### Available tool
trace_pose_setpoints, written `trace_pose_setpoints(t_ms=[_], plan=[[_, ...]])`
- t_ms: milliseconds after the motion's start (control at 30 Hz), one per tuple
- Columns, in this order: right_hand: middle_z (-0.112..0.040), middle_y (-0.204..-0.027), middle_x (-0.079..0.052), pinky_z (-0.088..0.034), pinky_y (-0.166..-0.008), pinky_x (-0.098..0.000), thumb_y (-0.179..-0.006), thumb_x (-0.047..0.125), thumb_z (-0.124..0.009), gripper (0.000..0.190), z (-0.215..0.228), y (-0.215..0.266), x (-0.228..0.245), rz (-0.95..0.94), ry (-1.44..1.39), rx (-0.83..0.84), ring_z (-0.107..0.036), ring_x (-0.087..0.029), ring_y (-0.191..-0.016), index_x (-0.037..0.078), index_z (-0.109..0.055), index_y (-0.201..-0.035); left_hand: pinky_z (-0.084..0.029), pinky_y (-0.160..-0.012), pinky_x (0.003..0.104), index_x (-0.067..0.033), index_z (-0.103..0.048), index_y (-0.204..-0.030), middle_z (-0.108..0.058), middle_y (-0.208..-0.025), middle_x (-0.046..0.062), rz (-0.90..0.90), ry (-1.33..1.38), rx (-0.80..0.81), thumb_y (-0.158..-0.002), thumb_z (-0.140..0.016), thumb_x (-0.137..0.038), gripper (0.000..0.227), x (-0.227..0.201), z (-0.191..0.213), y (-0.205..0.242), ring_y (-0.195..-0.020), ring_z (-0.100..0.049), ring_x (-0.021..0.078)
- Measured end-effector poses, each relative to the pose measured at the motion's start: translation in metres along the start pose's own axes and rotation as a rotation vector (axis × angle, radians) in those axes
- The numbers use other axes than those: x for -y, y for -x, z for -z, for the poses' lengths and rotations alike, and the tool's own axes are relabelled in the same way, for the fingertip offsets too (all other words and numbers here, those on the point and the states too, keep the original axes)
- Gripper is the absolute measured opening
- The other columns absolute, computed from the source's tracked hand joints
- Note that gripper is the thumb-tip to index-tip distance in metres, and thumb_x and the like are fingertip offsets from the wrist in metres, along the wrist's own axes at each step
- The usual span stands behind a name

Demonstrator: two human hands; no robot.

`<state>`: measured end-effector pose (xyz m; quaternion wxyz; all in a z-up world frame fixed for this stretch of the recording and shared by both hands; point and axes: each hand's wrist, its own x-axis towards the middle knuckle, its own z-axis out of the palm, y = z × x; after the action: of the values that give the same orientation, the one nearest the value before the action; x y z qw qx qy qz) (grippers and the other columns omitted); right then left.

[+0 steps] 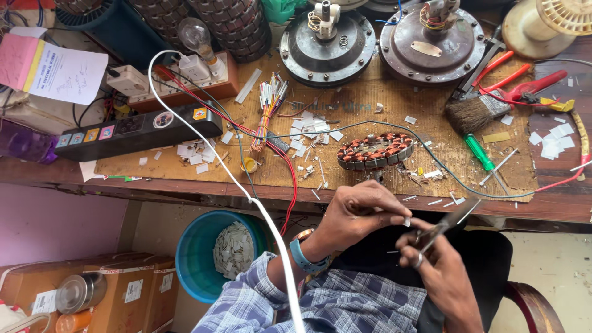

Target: The person assembles small white plastic pieces onto a circular copper-wound motor component. They use scissors to trim the plastic pieces and a screwdriver to adjust the component. The person handles the motor and plastic pieces repeatedly, placing them into slots on the motor.

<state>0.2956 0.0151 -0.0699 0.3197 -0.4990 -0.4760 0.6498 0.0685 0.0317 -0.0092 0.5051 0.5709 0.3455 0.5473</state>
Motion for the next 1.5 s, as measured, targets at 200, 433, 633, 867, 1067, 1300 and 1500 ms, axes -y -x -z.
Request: trace_pose_setpoints(t_ms=[200, 433, 633, 867, 1067, 1300, 1500], plan=[[-0.065, -0.088, -0.007, -0.054, -0.065, -0.0287, -0.077, 0.002, -0.076, 0.071, 0.025, 0.015, -0.024, -0.147, -0.011, 0.099, -0.062, -0.013, -0.073, 0.001, -0.054, -0.145, -0.061, -0.092, 0.026, -0.0060, -0.077, -0.107, -0.077, -0.110, 0.007, -0.092, -0.123, 0.008, -0.095, -0.078, -0.007, 0.012, -0.015, -0.006, -0.021, -0.107, -0.072, 0.0114], [-0.064, -0.083, -0.004, -0.043, -0.057, -0.0236, -0.066, 0.021, -0.090, 0.083, 0.020, 0.026, -0.035, -0.114, -0.130, 0.250, -0.054, -0.010, -0.065, -0.005, -0.064, -0.140, -0.060, -0.085, 0.024, -0.0015, -0.077, -0.111, -0.079, -0.099, 0.007, 0.030, -0.090, -0.059, -0.100, -0.075, -0.010, 0.015, 0.005, -0.017, -0.026, -0.090, -0.073, 0.0068], [-0.060, -0.078, -0.002, -0.043, -0.057, -0.0247, -0.057, 0.038, -0.093, 0.096, 0.011, 0.025, -0.020, -0.150, -0.140, 0.298, -0.055, -0.009, -0.068, -0.008, -0.065, -0.136, -0.054, -0.064, 0.020, -0.0006, -0.079, -0.107, -0.077, -0.089, 0.005, 0.236, -0.052, -0.120, -0.096, -0.075, -0.013, 0.017, 0.019, -0.015, -0.024, -0.076, -0.066, 0.0026], [-0.056, -0.073, 0.000, -0.040, -0.055, -0.0252, -0.052, 0.038, -0.094, 0.097, 0.008, 0.027, -0.006, -0.185, -0.089, 0.234, -0.051, -0.009, -0.064, -0.008, -0.067, -0.134, -0.053, -0.060, 0.019, -0.0013, -0.078, -0.104, -0.077, -0.086, 0.002, 0.206, -0.134, -0.108, -0.095, -0.075, -0.016, 0.017, 0.021, -0.017, -0.022, -0.068, -0.066, 0.0020], [-0.055, -0.073, 0.001, -0.038, -0.055, -0.0241, -0.050, 0.037, -0.095, 0.096, 0.009, 0.029, -0.006, -0.198, -0.043, 0.188, -0.050, -0.008, -0.065, -0.007, -0.069, -0.131, -0.052, -0.059, 0.019, -0.0008, -0.078, -0.103, -0.076, -0.080, 0.002, 0.206, -0.174, -0.096, -0.095, -0.076, -0.017, 0.018, 0.022, -0.018, -0.021, -0.067, -0.065, 0.0016], [-0.055, -0.072, 0.002, -0.038, -0.056, -0.0236, -0.054, 0.031, -0.093, 0.088, 0.013, 0.030, -0.012, -0.198, -0.008, 0.200, -0.050, -0.007, -0.065, -0.007, -0.071, -0.130, -0.053, -0.059, 0.020, -0.0016, -0.077, -0.099, -0.075, -0.078, 0.001, 0.222, -0.177, -0.059, -0.095, -0.076, -0.017, 0.016, 0.025, -0.011, -0.022, -0.067, -0.066, 0.0025], [-0.061, -0.069, 0.001, -0.046, -0.057, -0.0242, -0.059, 0.029, -0.093, 0.076, 0.013, 0.033, -0.021, -0.209, 0.005, 0.153, -0.058, -0.009, -0.064, -0.007, -0.073, -0.124, -0.056, -0.060, 0.020, -0.0013, -0.077, -0.097, -0.075, -0.078, 0.002, 0.252, -0.149, -0.052, -0.094, -0.075, -0.018, 0.017, 0.031, -0.008, -0.022, -0.067, -0.069, 0.0040]])
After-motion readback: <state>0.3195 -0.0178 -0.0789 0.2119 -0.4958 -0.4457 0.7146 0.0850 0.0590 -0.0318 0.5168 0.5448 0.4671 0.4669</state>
